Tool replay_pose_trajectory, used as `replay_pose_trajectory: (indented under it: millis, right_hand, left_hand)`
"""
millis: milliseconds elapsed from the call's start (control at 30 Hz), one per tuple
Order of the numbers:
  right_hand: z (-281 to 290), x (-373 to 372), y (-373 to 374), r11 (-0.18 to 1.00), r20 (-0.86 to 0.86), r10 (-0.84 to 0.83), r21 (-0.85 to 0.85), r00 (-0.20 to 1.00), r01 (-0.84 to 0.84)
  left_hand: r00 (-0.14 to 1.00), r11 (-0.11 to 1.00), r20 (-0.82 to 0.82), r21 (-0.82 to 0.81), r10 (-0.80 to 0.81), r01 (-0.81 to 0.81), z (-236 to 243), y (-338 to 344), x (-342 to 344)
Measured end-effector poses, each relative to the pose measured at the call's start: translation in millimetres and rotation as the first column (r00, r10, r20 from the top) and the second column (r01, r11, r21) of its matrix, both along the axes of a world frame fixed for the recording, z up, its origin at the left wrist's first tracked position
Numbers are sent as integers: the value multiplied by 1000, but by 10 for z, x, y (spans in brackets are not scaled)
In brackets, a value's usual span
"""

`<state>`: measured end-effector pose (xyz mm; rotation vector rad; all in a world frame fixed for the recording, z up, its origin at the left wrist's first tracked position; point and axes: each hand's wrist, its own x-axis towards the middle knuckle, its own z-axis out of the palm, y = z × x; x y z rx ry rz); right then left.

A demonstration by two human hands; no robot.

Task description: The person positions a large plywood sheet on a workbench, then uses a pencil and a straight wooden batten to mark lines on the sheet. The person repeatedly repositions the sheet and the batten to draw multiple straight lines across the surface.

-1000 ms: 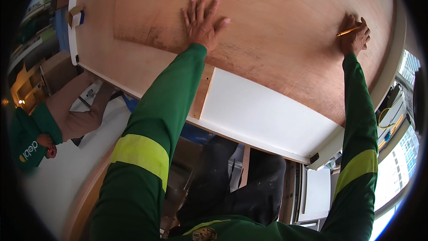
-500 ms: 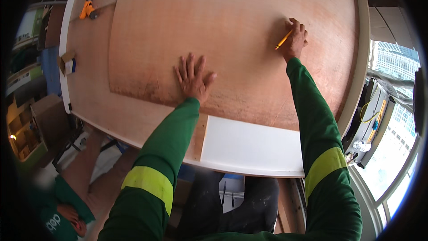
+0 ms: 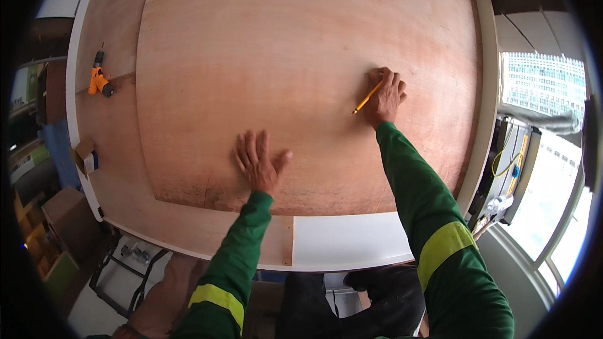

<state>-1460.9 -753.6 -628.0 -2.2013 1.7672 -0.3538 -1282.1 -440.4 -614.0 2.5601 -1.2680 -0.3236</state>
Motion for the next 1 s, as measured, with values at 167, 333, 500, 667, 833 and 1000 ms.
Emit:
replay_pose_trajectory:
  millis: [167, 333, 500, 667, 833, 1000]
  right_hand:
    - [57, 127, -14, 998, -38, -19, 65, 999, 21]
    - [14, 88, -7, 995, -29, -28, 95, 999, 31]
    - [24, 65, -27, 993, -26, -32, 116, 999, 35]
    - [34, 75, -44, 987, -45, -44, 150, 998, 50]
    - [25, 42, -31, 987, -41, -43, 151, 998, 49]
    - [-50, 17, -13, 984, -49, -50, 168, 998, 58]
  left_hand:
    - [984, 992, 136, 42, 114, -120, -4, -1170, 1082]
    - [975, 983, 159, 75, 156, -169, -17, -2035, 1356]
    - [972, 982, 176, 74, 158, -173, -43, -2035, 1321]
    - [974, 972, 146, 135, 174, -194, 14, -2091, 1312]
    - [981, 974, 125, 152, 149, -168, 20, -2079, 1338]
    - [988, 993, 125, 63, 94, -102, -72, -2186, 1525]
